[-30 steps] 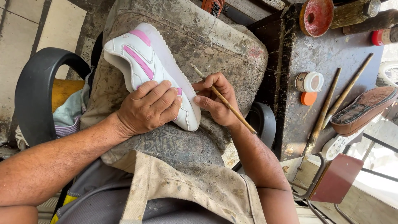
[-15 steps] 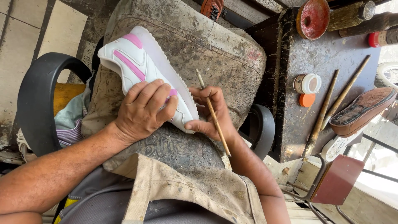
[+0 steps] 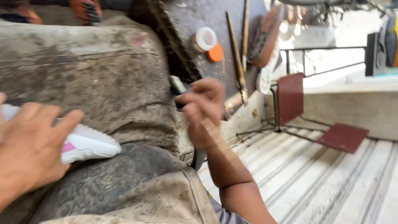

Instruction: Applying glue to a sneaker and using a metal tool to repair the sole at a shoe repair bench.

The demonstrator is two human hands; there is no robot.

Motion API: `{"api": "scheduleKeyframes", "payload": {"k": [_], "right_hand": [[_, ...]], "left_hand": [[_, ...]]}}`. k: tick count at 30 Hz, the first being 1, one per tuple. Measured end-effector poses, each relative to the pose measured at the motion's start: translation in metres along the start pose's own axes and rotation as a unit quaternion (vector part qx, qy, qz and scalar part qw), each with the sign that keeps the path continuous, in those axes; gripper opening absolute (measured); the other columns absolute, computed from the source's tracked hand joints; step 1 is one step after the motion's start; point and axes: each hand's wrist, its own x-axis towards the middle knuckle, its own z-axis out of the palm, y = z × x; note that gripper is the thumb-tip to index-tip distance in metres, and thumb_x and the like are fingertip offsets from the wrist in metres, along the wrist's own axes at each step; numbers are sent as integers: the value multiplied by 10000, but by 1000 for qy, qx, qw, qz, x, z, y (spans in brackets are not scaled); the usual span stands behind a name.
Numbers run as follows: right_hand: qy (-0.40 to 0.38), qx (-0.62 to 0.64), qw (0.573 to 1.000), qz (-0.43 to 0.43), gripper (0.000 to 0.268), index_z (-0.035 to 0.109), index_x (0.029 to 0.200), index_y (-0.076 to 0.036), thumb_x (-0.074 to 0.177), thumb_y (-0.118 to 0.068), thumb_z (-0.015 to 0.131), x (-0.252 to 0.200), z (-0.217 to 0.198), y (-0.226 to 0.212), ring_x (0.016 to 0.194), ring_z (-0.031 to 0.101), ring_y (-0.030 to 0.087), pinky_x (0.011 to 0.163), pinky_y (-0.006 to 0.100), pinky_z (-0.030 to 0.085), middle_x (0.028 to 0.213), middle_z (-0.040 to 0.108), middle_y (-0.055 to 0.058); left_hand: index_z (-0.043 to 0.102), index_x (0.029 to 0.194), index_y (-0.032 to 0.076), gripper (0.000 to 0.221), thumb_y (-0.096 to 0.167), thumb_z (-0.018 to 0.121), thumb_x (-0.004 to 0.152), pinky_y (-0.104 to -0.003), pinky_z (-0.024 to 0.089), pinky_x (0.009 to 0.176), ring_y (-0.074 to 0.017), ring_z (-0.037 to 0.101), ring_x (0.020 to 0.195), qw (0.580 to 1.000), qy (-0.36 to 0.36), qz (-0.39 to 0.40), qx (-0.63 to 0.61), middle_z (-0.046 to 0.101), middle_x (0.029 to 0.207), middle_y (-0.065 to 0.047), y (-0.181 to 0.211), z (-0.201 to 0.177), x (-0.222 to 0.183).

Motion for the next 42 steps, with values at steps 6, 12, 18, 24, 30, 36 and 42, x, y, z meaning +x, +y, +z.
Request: {"api": "scheduleKeyframes", "payload": {"k": [6, 12, 18, 24, 30, 36, 42], "right_hand": [[-74, -316, 867, 379, 349, 479, 855, -169, 988, -461, 616, 30, -87, 114, 732, 538, 235, 664, 418, 413, 741, 555, 25], [-57, -415, 851, 317, 543, 607, 1295, -119, 880, -456, 705, 19, -77, 168, 927, 684, 323, 809, 499, 500, 1009, 705, 78], [-161, -205, 935, 239, 351, 661, 1089, -157, 858, -396, 776, 19, -36, 107, 648, 596, 134, 666, 350, 491, 777, 686, -36], [-327, -241, 893, 192, 430, 711, 1123, -139, 891, -497, 655, 20, 7, 109, 827, 667, 350, 780, 490, 494, 1017, 650, 98], [-210, -177, 910, 311, 273, 733, 951, -117, 856, -369, 687, 1, 3, 135, 687, 609, 142, 655, 323, 483, 756, 711, -5], [-157, -175, 942, 239, 142, 672, 769, -105, 850, -222, 668, 16, 14, 140, 590, 590, 169, 572, 319, 452, 684, 651, 18], [-188, -162, 924, 292, 138, 629, 762, -138, 851, -219, 695, 46, 35, 125, 568, 545, 172, 570, 328, 437, 659, 589, 4]], "left_hand": [[614, 1475, 180, 1320, 633, 883, 265, -413, 487, 1077, -335, 630, 1124, 964, 72, -31, -253, 656, 1075, -147, -12, 8, 12], [333, 1510, 429, 1254, 865, 870, 464, -394, 540, 1104, -213, 638, 1360, 941, -300, -60, -146, 595, 1466, 84, -32, -72, 42], [246, 1576, 305, 1035, 678, 795, 781, -405, 438, 1166, -238, 489, 1442, 887, -379, -78, -253, 405, 1576, -6, -41, -110, 46], [427, 1474, 267, 862, 521, 803, 740, -398, 461, 1108, -264, 607, 1293, 895, -330, 15, -300, 605, 1384, -47, -70, -88, 59], [546, 1308, 239, 661, 428, 748, 708, -400, 528, 906, -273, 689, 1062, 864, -383, 96, -314, 710, 1189, -13, -90, -74, 106], [440, 1159, 186, 532, 348, 726, 741, -426, 487, 841, -284, 652, 1010, 782, -515, 175, -304, 651, 1112, -74, -123, -52, 168], [186, 1486, 216, 1037, 651, 760, 741, -372, 457, 1050, -232, 551, 1324, 677, -669, 177, -250, 515, 1393, -74, -170, -59, 223]]}}
